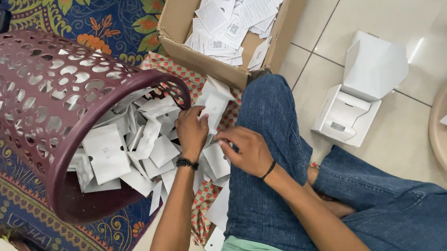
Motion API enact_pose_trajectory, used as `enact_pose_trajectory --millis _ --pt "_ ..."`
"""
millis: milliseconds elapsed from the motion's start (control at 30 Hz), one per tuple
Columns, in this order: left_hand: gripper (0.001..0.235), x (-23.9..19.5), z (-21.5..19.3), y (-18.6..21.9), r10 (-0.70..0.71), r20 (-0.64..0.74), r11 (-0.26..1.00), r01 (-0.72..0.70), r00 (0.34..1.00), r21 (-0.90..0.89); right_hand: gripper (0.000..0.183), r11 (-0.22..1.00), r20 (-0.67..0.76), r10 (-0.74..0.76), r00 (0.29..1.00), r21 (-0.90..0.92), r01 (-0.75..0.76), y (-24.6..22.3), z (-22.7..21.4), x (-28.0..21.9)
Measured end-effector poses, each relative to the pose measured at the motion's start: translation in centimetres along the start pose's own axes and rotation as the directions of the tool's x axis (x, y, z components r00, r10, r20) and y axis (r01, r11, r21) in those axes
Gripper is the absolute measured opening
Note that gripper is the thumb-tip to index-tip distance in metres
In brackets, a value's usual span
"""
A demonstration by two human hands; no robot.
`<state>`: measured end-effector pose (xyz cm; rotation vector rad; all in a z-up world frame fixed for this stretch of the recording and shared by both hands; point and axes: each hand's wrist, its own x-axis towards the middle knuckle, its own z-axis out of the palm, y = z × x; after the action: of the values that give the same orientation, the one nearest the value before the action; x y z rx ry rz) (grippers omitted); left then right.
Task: The person places leaflets and small items into product boxes.
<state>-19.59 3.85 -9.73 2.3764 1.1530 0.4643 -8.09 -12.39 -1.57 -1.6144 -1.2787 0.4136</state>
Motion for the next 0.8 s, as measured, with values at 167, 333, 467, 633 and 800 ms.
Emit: enact_pose_trajectory --millis 167,333,467,633,800 --pt "0.026 -2.5 -9.8 6.0 0.031 -0.056 0.981 -0.040 0.998 -0.187 0.016 0.947 -0.155 0.249 0.956 0.248 -0.206 0.4 -1.7 -0.5" --pt "0.033 -2.4 -13.3 13.4 0.055 0.080 0.937 -0.024 0.995 -0.347 0.042 0.958 -0.417 0.223 0.881 0.262 -0.118 -2.1 -8.0 0.6" --pt "0.043 -0.8 -10.0 18.5 0.251 0.191 0.860 -0.128 0.949 -0.495 0.039 0.994 -0.455 0.114 0.883 0.052 -0.101 1.0 -12.9 -2.3" --pt "0.065 0.4 -2.4 23.7 0.538 0.092 0.670 -0.359 0.838 -0.649 0.034 0.880 -0.651 0.469 0.597 0.403 -0.251 7.8 -18.4 -7.7" --pt "0.094 0.6 6.5 27.4 0.732 0.186 0.592 -0.477 0.655 -0.650 0.035 0.868 -0.775 0.497 0.391 0.436 -0.239 12.9 -20.7 -12.9"
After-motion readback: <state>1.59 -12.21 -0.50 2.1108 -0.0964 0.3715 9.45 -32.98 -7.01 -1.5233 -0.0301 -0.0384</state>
